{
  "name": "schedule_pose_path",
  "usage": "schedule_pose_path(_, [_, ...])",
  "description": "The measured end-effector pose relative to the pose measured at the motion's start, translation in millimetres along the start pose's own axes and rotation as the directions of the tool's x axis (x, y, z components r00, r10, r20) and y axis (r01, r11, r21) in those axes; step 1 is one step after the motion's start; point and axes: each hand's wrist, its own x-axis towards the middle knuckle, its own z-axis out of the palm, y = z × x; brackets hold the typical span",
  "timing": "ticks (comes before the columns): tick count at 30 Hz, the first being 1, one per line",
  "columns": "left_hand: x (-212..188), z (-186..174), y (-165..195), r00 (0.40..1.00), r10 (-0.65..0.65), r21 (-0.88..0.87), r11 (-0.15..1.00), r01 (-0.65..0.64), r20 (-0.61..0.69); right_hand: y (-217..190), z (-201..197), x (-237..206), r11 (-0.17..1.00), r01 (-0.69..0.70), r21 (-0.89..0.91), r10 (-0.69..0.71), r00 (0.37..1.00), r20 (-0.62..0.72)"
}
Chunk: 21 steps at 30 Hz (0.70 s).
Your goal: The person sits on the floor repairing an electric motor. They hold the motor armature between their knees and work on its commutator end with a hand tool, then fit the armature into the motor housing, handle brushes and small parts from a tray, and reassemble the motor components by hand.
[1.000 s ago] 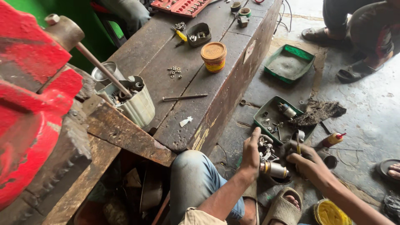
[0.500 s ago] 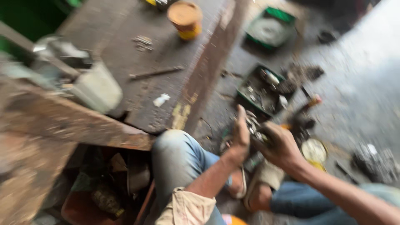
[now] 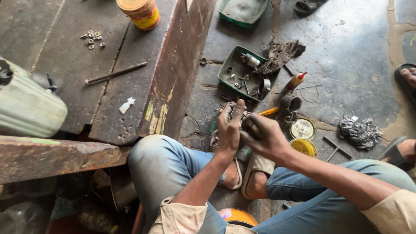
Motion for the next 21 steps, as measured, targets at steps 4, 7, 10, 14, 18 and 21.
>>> schedule_pose_path(4, [2, 4, 2, 1.0, -0.014, 0.054, 0.998, 0.015, -0.015, 0, 0, -4, 0.985, 0.133, -0.112, -0.126, 0.99, 0.065])
schedule_pose_path(7, [1, 4, 6, 0.999, -0.043, 0.012, 0.999, 0.043, 0.001, 2, -3, -4, 0.977, 0.152, -0.147, -0.137, 0.985, 0.103])
schedule_pose_path(10, [1, 4, 6, 1.0, 0.0, 0.039, 0.999, -0.001, 0.004, 5, -3, -7, 0.977, 0.164, -0.135, -0.15, 0.983, 0.109])
schedule_pose_path(14, [3, 4, 8, 0.991, -0.132, 0.037, 0.99, 0.133, -0.019, 4, -5, -4, 0.974, 0.198, -0.113, -0.19, 0.979, 0.08])
schedule_pose_path(18, [14, -7, 11, 0.969, -0.229, -0.152, 0.965, 0.213, -0.091, 11, -11, -2, 0.994, 0.062, -0.085, -0.068, 0.995, -0.07])
schedule_pose_path(21, [18, -13, 15, 0.975, -0.206, -0.16, 0.969, 0.19, -0.088, 36, -21, 10, 0.98, -0.158, 0.118, 0.169, 0.982, -0.082])
